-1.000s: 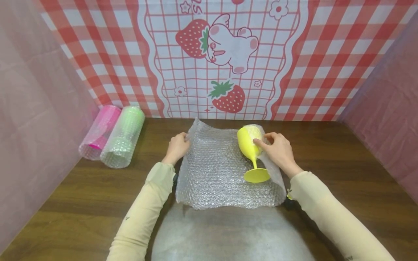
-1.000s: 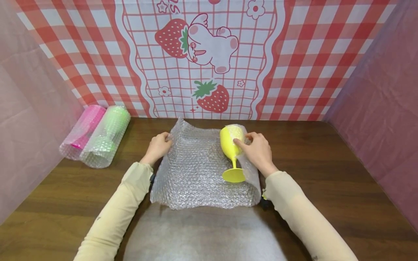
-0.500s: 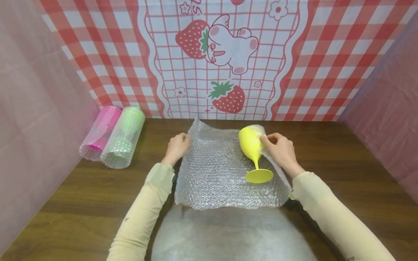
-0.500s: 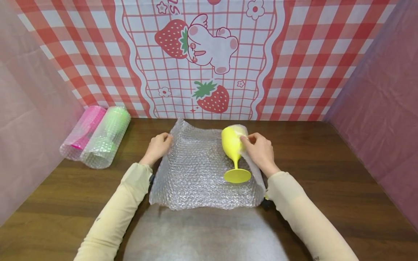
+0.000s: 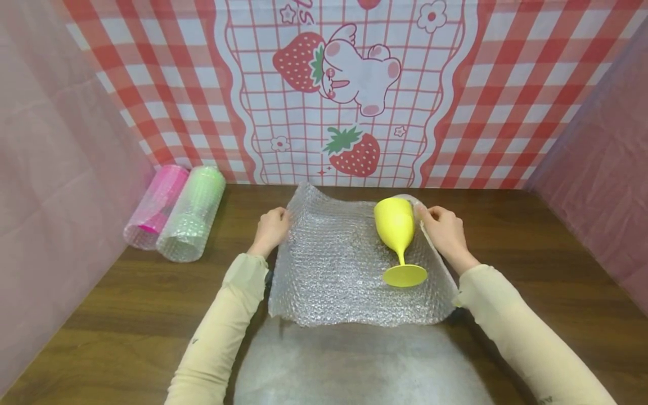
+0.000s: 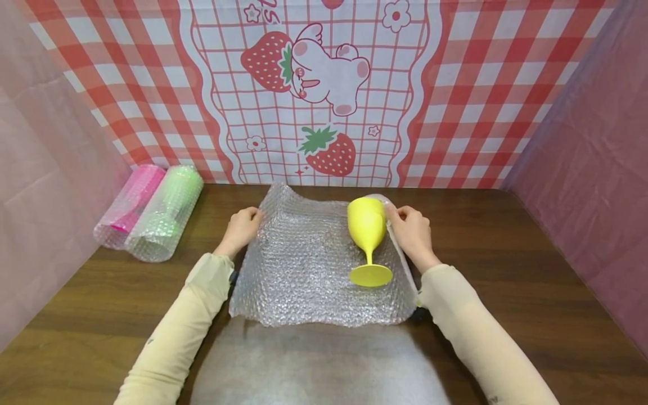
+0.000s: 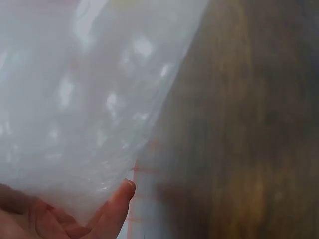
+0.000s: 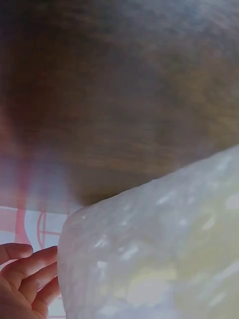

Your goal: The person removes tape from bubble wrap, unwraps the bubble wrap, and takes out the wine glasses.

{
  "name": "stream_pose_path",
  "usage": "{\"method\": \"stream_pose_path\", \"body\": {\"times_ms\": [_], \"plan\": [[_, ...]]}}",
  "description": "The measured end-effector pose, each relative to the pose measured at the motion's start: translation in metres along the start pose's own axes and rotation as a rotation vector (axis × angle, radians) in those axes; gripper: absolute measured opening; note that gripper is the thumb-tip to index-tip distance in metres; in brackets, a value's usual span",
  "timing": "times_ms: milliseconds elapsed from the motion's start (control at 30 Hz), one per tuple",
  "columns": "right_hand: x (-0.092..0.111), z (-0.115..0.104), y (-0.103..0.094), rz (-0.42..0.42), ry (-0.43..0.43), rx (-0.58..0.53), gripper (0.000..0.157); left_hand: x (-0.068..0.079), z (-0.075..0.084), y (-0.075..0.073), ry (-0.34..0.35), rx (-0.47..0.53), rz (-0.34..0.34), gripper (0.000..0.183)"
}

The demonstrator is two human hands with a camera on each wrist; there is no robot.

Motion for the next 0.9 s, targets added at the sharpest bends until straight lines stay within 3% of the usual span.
{"method": "stream_pose_path", "body": {"times_ms": [900], "plan": [[-0.010,0.031,-0.012,-0.016,0.139,-0.025,0.060,0.000,-0.013,-0.002,-0.047,0.009,-0.017,0.031]]}}
Point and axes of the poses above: each hand's wrist, its own x-axis away from the middle knuckle, its own y-axis out of the palm, z = x × y, the point moved 10 cm from there along -x, towards the middle knuckle, and after that the axes turned 6 degrees about y, right-handed, at the moved point
